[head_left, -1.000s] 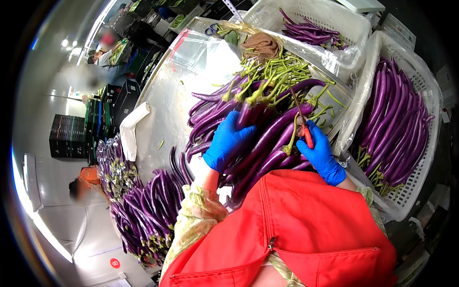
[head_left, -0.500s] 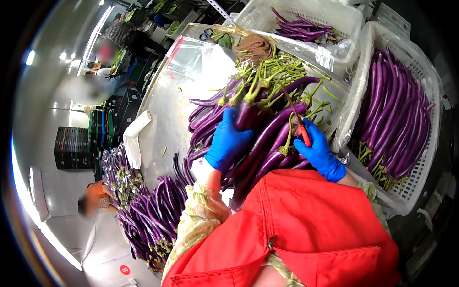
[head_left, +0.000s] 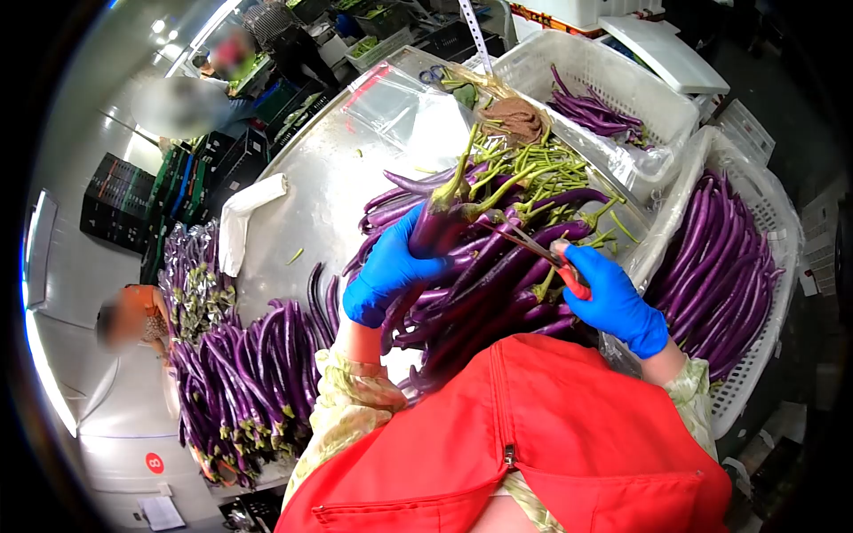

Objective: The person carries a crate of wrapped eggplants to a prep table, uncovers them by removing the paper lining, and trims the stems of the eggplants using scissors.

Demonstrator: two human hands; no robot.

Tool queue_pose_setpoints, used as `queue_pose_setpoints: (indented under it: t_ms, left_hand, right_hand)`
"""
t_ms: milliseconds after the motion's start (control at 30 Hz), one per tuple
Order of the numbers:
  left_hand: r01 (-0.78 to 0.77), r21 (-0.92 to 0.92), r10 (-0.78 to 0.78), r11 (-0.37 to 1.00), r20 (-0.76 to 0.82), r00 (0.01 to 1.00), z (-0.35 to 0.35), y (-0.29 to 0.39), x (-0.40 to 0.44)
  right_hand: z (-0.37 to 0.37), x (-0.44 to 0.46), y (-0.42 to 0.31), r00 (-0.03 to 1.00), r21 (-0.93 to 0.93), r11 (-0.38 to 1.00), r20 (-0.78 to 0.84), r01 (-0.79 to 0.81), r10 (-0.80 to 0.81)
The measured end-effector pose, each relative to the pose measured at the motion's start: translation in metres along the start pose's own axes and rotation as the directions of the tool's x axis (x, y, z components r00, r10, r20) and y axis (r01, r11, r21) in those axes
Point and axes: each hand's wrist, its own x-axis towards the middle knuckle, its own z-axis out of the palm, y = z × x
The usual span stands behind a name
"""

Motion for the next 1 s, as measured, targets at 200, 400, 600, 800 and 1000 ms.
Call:
queue_pose_setpoints:
  t_ms: [200, 400, 600, 800, 1000]
  left_hand:
    - [-0.014, -0.042, 0.016, 0.999, 0.054, 0.998, 0.005, -0.012, 0.000]
    - [0.003, -0.036, -0.001, 0.999, 0.071, 0.997, 0.007, -0.017, 0.001]
    - [-0.014, -0.021, 0.015, 1.000, 0.041, 0.999, 0.008, -0.022, 0.001]
    - [-0.136, 0.150, 0.137, 0.979, 0.005, 0.991, 0.011, -0.025, 0.000]
    - [-0.191, 0.451, 0.253, 0.872, -0.080, 0.964, 0.013, -0.022, -0.008]
  right_hand:
    - [0.009, 0.007, -0.007, 0.991, 0.114, 0.987, 0.079, -0.117, 0.108]
    - [0.017, 0.006, -0.005, 0.960, 0.305, 0.919, 0.202, -0.250, 0.194]
    - [0.024, 0.008, -0.005, 0.972, 0.258, 0.938, 0.102, -0.230, 0.210]
    - [0.017, 0.009, -0.009, 0.970, 0.049, 0.969, 0.040, -0.241, 0.239]
    - [0.000, -0.008, 0.009, 0.976, -0.117, 0.969, -0.017, -0.218, 0.217]
